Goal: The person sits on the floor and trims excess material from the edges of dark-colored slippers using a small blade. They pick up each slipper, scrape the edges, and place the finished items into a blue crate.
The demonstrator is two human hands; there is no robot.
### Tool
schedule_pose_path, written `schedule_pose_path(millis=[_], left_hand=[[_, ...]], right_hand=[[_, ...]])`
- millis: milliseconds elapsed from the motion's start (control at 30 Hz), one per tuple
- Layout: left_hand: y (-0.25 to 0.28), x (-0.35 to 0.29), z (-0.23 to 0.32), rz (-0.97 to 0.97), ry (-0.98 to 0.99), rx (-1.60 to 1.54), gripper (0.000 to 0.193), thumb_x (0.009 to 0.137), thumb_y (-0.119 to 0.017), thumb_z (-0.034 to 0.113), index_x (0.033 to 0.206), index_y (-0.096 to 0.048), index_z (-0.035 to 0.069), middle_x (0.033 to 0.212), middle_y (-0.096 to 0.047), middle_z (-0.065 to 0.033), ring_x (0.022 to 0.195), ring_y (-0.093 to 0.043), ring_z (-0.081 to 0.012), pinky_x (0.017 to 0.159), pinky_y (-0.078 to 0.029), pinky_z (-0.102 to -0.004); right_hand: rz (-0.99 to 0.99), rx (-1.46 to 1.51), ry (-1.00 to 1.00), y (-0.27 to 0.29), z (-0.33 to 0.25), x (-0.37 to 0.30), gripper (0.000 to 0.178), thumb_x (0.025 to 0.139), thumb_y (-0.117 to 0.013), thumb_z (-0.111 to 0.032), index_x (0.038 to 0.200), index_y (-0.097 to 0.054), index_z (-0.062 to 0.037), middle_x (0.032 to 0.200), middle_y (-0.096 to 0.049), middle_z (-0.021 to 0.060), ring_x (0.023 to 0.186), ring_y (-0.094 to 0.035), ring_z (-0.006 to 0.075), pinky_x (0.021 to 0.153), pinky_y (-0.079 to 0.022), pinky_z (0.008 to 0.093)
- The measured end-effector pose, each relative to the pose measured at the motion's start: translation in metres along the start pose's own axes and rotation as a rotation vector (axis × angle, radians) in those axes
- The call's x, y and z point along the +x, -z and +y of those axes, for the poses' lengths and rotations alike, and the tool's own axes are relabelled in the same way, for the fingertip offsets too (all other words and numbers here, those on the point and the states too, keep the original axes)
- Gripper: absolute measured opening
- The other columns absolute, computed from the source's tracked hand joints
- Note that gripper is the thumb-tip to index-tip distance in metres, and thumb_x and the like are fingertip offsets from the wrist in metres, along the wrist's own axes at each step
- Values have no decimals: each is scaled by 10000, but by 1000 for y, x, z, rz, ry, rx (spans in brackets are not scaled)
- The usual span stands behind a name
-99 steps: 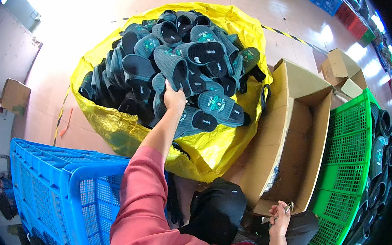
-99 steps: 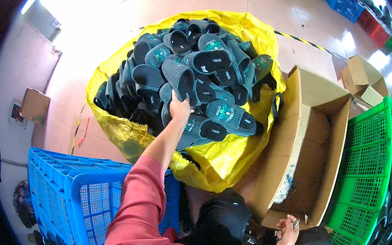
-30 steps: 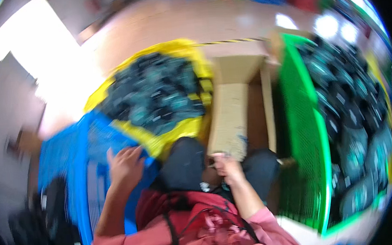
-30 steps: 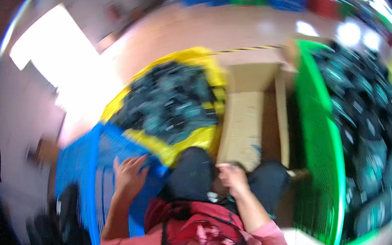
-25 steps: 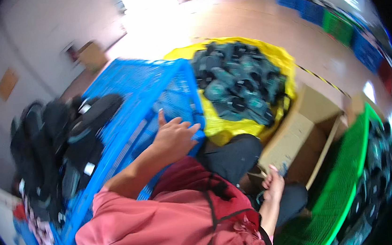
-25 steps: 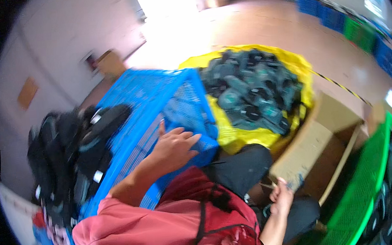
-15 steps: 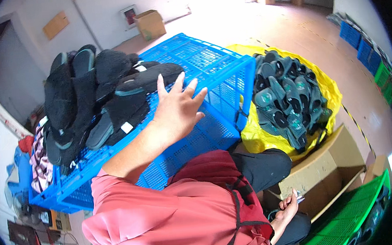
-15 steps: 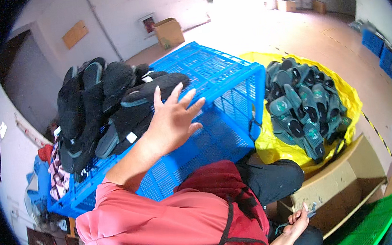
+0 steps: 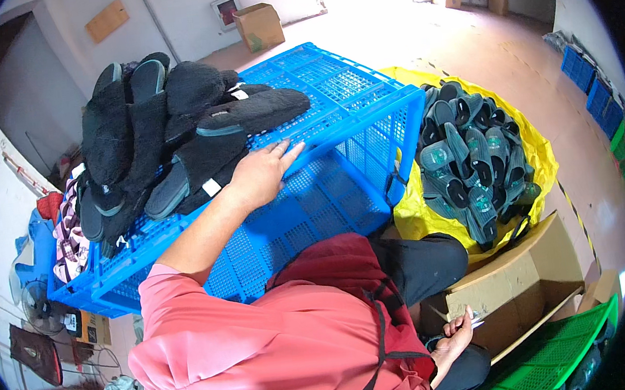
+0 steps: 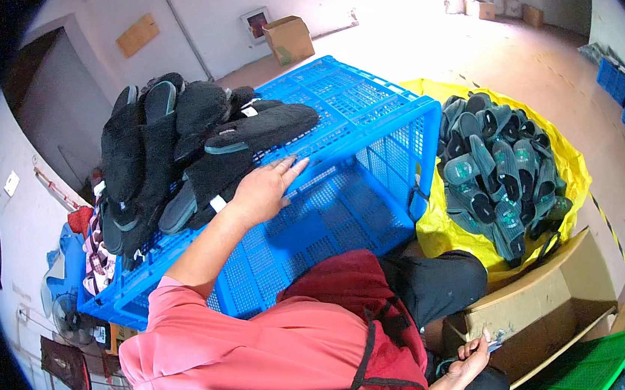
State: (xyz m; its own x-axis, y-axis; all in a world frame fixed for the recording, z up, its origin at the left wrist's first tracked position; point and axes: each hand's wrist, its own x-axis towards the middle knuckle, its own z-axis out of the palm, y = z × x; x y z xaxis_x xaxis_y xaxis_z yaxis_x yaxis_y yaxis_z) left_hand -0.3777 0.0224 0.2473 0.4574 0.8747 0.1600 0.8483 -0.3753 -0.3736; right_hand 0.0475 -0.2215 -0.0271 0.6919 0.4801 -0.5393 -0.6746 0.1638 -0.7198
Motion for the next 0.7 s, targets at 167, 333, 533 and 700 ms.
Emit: schedule_pose_path(millis=[167,333,533,700], left_hand=[[-16,13,-7,39,-138,-319,826,664,-602,-99,1451,-432,84,1458,-449,-234,1283,-495,-403,1057,-435,-441],[-11,20,-1,29,-102,-329,777,652,-601,-104,1401,-490,66,1412,-492,-233,1234,-537,-392,1026,-464,-437],[-20,38,3,88,-98,-430,701,691,-594,-71,1380,-506,20,1385,-519,-243,1244,-535,-382,1032,-459,-433],[-24,53,9,75,-100,-385,698,707,-593,-51,1394,-498,22,1388,-529,-221,1214,-550,-378,1037,-454,-415]], right_hand=[[37,-21,5,-1,-2,-2,193,990,-547,-213,1071,-679,-99,601,-404,-64,437,-284,48,380,-203,225],[15,-18,11,-6,-4,-11,127,976,-568,-183,1000,-667,-108,590,-405,-60,436,-290,50,388,-208,229],[4,-102,21,-22,-11,-34,186,957,-609,-235,810,-600,-122,577,-367,-63,436,-265,58,395,-203,232],[-89,-165,39,-10,-3,-20,215,969,-617,-302,815,-570,-161,585,-369,-68,426,-254,58,401,-197,241]])
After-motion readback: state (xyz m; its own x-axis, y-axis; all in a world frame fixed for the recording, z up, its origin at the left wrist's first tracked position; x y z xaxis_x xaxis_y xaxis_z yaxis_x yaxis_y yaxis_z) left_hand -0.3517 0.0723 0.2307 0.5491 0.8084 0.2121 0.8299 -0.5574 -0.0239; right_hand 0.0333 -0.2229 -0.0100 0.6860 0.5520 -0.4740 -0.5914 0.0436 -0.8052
